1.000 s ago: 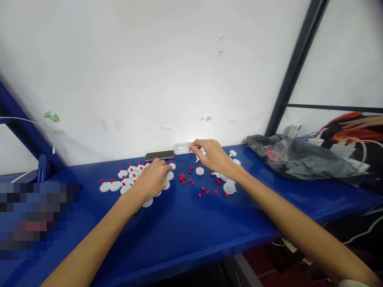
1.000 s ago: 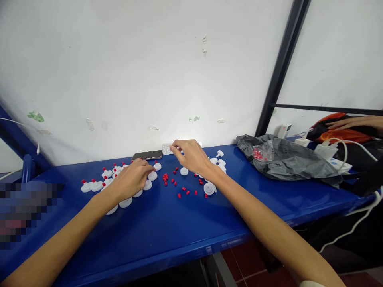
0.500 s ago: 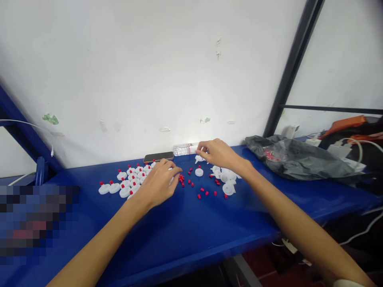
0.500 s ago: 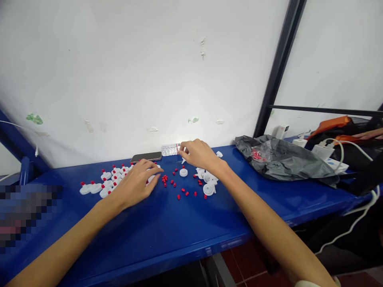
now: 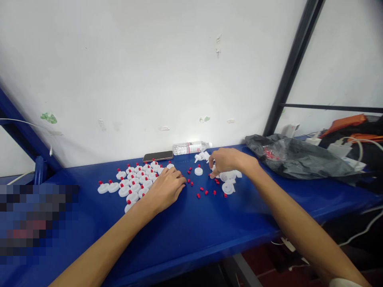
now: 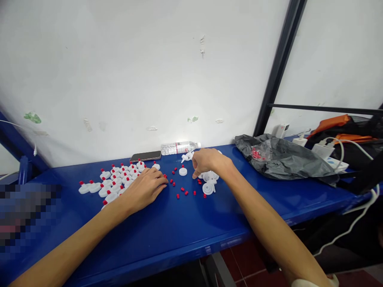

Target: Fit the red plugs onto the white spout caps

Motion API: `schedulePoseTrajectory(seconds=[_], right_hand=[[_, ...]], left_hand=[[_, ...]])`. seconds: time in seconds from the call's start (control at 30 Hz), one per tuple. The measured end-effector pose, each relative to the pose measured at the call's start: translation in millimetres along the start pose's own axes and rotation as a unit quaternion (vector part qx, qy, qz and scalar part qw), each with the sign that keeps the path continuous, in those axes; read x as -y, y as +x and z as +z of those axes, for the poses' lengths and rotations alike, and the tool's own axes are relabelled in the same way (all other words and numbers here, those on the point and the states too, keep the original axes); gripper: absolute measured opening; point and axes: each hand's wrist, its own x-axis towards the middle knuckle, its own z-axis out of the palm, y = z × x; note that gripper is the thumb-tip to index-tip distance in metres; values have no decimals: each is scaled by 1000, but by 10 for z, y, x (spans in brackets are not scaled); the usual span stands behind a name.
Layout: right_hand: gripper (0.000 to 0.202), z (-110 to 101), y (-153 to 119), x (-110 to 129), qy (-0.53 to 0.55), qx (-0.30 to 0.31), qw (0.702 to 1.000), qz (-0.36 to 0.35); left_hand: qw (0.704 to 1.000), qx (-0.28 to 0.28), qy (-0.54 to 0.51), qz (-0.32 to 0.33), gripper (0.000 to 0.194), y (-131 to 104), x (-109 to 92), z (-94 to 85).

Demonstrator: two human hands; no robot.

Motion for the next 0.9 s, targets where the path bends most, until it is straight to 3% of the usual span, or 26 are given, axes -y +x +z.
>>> schedulePoseTrajectory(seconds=[0.3,0.47,0.73,0.9], right_hand=[[35,0,0,40,-25,34,999,-4],[35,-35,22,69,16,-25,999,-28],[25,85,86,189,93,-105,979,-146],[21,90,60,278,119,-123,957,-233]], left_hand=[[1000,12,5,-9,26,5,26,17],[999,24,-12,-20,31,-3,-3,-39],[999,37,-26,-29,25,-35,33,-81],[997,-33,-31,-69,18,-15,29,-117]])
